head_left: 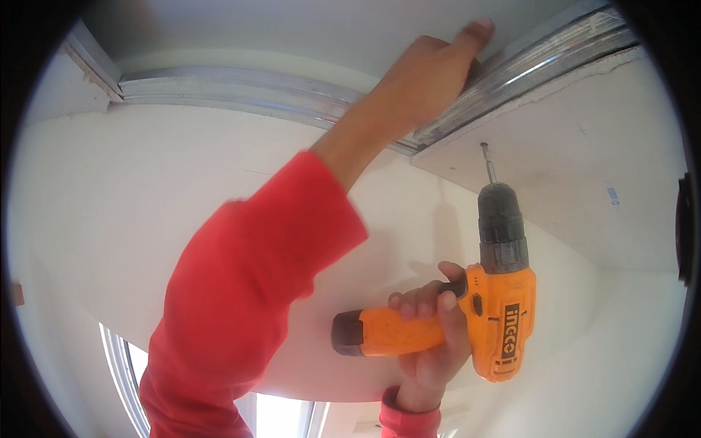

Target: The person uses a rivet gun to fasten a metal frame to the ceiling, then uses a cordless drill to drive screws into the frame. The person works on a ladder in a room with protective floor coverings.

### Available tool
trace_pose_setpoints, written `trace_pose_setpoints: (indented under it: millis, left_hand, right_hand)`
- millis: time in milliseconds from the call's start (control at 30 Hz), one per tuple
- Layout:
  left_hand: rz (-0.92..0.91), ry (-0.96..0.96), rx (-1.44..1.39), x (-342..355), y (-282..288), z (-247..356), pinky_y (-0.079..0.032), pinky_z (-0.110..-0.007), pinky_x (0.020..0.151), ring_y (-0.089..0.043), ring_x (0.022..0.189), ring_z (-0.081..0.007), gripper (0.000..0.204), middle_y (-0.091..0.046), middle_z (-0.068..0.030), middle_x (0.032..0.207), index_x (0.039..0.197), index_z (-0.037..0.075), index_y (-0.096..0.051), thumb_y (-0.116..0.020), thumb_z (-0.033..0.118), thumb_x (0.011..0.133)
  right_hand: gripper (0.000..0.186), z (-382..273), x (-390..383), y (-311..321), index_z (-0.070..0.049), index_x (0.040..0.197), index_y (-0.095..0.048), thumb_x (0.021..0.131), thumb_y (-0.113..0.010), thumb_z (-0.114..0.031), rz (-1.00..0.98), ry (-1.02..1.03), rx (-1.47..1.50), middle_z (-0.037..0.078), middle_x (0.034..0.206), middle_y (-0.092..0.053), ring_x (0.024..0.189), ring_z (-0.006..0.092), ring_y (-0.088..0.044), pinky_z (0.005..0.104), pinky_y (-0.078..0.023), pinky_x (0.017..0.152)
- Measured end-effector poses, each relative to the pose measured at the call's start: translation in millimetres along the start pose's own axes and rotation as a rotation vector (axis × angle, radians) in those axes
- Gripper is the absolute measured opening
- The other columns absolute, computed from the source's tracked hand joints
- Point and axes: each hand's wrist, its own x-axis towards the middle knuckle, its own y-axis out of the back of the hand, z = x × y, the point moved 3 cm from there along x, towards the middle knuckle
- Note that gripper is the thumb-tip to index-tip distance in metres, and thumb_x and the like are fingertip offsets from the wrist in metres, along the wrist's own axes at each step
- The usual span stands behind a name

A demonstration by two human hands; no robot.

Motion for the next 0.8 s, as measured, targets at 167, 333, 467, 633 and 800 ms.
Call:
trace_pose_setpoints:
  millis: [167, 333, 467, 633, 800]
  left_hand:
    - [0.558, -0.646, 0.369, -67, 1, 6, -0.053, -0.033, 0.075, -0.065, 0.083, -0.0193, 0.04, -0.067, -0.0093, 0.107, 0.12, -0.001, -0.066, -0.063, 0.033, 0.099]
    - [0.359, -0.513, 0.421, -102, -25, -26, -0.056, -0.032, 0.076, -0.068, 0.089, -0.0237, 0.036, -0.067, -0.0127, 0.104, 0.126, 0.002, -0.065, -0.065, 0.001, 0.09]
    - [0.318, -0.422, 0.313, -109, -37, -33, -0.056, -0.033, 0.076, -0.066, 0.095, -0.0247, 0.046, -0.064, -0.0119, 0.116, 0.132, 0.005, -0.063, -0.064, -0.001, 0.087]
    - [0.485, -0.518, 0.414, -108, -26, -19, -0.055, -0.035, 0.08, -0.065, 0.1, -0.0266, 0.049, -0.064, -0.0141, 0.118, 0.132, 0.003, -0.061, -0.073, 0.01, 0.085]
    - [0.35, -0.519, 0.302, -74, -4, -10, -0.053, -0.035, 0.086, -0.066, 0.103, -0.0228, 0.045, -0.069, -0.0127, 0.113, 0.127, 0.002, -0.059, -0.076, 0.017, 0.088]
  right_hand:
    - [0.033, 0, -2, 1, -0.002, 0.128, -0.052, 0.1, -0.059, -0.018, 0.002, -0.019, 0.062, 0.003, 0.077, -0.054, 0.072, 0.0178, -0.056, 0.0415, -0.052, 0.076]
    - [0.034, -2, 0, 4, -0.001, 0.129, -0.052, 0.1, -0.059, -0.018, -0.013, -0.004, 0.025, 0.003, 0.077, -0.054, 0.072, 0.0177, -0.056, 0.0416, -0.051, 0.076]
    - [0.034, -2, 1, 4, -0.001, 0.129, -0.051, 0.1, -0.059, -0.018, -0.029, -0.003, 0.006, 0.003, 0.077, -0.054, 0.072, 0.0176, -0.055, 0.0417, -0.05, 0.077]
    - [0.035, -1, 2, 4, -0.002, 0.129, -0.051, 0.1, -0.06, -0.019, -0.036, -0.008, 0.009, 0.003, 0.077, -0.054, 0.072, 0.0177, -0.055, 0.0423, -0.05, 0.077]
    - [0.034, -1, 1, 4, -0.002, 0.129, -0.052, 0.1, -0.059, -0.019, -0.055, -0.005, 0.016, 0.003, 0.078, -0.054, 0.073, 0.0179, -0.056, 0.0428, -0.051, 0.078]
